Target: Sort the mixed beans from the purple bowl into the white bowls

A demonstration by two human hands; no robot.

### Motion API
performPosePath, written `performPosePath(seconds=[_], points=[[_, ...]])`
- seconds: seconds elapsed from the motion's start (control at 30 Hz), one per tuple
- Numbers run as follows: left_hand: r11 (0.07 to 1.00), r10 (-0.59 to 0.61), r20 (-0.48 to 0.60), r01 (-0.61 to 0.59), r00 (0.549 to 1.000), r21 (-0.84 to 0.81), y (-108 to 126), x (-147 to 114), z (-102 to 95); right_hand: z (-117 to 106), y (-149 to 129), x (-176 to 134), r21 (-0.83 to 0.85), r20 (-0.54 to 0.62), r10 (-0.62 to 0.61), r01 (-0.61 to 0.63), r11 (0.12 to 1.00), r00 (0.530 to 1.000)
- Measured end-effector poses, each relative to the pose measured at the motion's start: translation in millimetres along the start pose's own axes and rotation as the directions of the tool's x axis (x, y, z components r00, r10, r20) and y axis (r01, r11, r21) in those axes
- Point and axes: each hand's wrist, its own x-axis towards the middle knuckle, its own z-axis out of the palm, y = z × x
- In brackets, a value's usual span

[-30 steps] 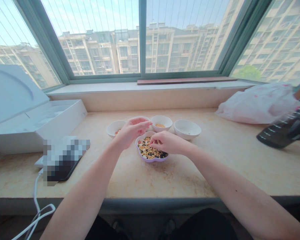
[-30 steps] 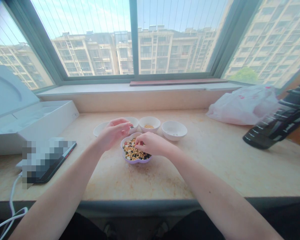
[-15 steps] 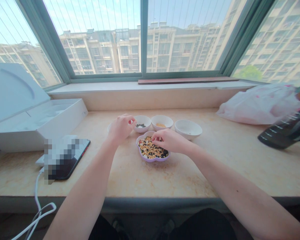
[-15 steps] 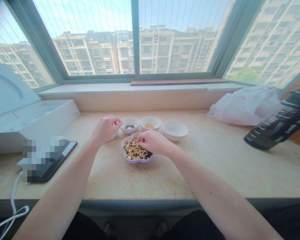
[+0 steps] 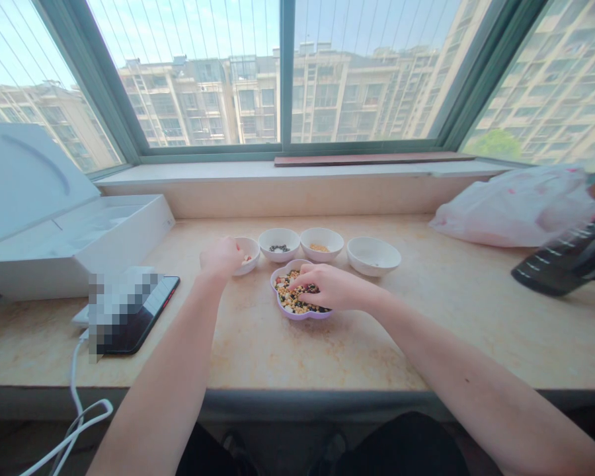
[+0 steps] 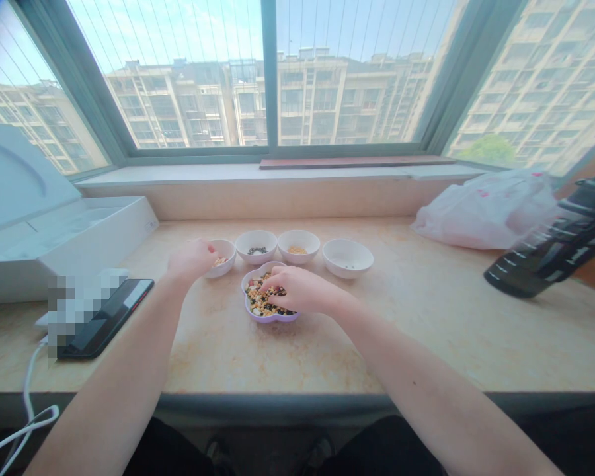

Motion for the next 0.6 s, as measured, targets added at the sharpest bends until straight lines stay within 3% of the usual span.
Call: performPosePath(seconds=[0.13,0.6], points=[[1.000,-0.007,0.033,0.007,0.999,0.007,2,-1,0.6,4,-1,2,-0.004,-0.009,-0.001,0.001,1.000,1.000],[0.994,0.079,-0.101,-0.087,0.992,-0.072,16,-14,-4.9,4,-5,5,-0.038,0.023,0.125,-0.124,0.992,0.992]])
